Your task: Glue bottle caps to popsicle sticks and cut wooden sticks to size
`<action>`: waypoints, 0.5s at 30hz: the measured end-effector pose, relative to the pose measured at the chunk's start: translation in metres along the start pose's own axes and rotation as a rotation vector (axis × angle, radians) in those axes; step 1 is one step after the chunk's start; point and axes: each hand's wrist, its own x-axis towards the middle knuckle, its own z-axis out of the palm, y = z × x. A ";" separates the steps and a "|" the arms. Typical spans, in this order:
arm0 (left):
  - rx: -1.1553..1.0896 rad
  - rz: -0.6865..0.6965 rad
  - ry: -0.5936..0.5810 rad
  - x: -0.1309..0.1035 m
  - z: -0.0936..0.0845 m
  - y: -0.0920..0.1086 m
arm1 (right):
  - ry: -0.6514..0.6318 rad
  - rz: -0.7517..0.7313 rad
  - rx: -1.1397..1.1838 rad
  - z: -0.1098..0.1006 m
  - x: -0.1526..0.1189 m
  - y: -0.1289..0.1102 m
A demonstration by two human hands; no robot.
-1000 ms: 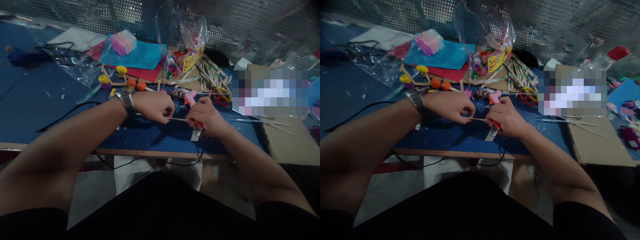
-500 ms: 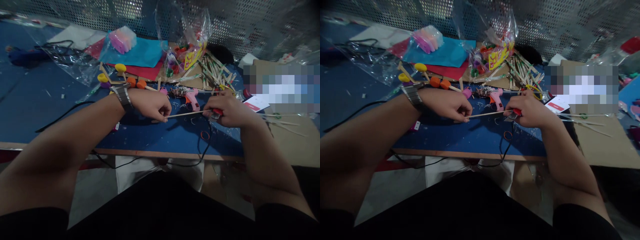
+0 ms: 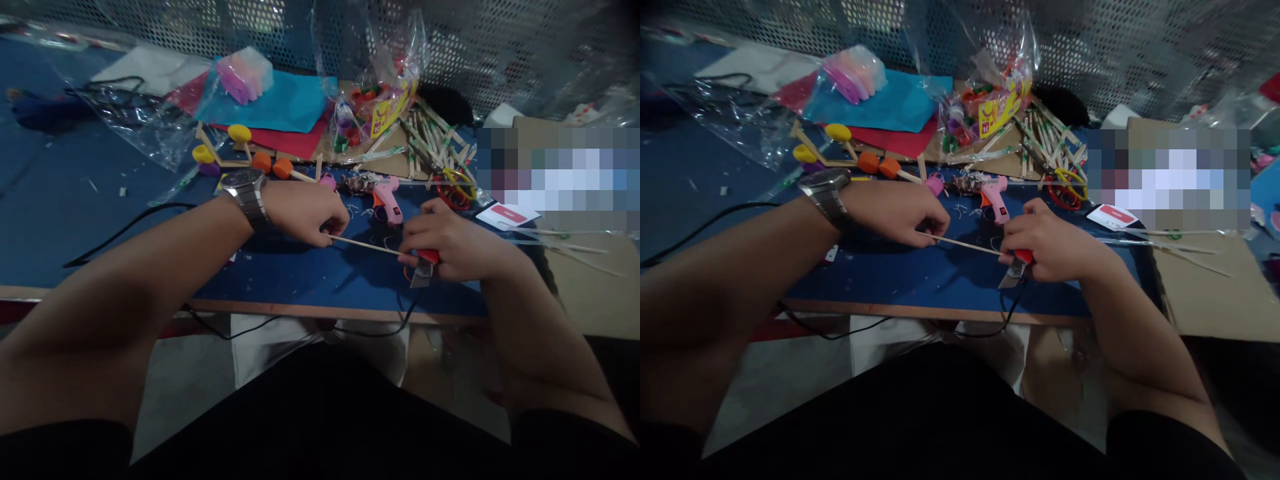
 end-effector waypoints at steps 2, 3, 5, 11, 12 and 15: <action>0.022 -0.018 -0.014 0.000 0.000 0.002 | -0.037 0.014 0.025 -0.003 -0.004 0.004; 0.025 -0.027 -0.023 0.000 -0.001 0.002 | -0.047 0.024 0.036 -0.003 -0.006 0.006; -0.002 -0.039 -0.055 -0.001 -0.001 0.003 | -0.079 0.040 0.060 -0.003 -0.007 0.007; -0.102 -0.064 -0.152 -0.003 -0.004 -0.004 | -0.110 0.029 0.070 0.004 -0.003 -0.002; -0.101 -0.075 -0.163 -0.004 -0.005 -0.006 | -0.105 0.026 0.055 0.005 -0.002 -0.004; -0.081 -0.124 -0.171 -0.005 -0.005 -0.008 | -0.076 0.035 0.002 0.010 0.002 -0.009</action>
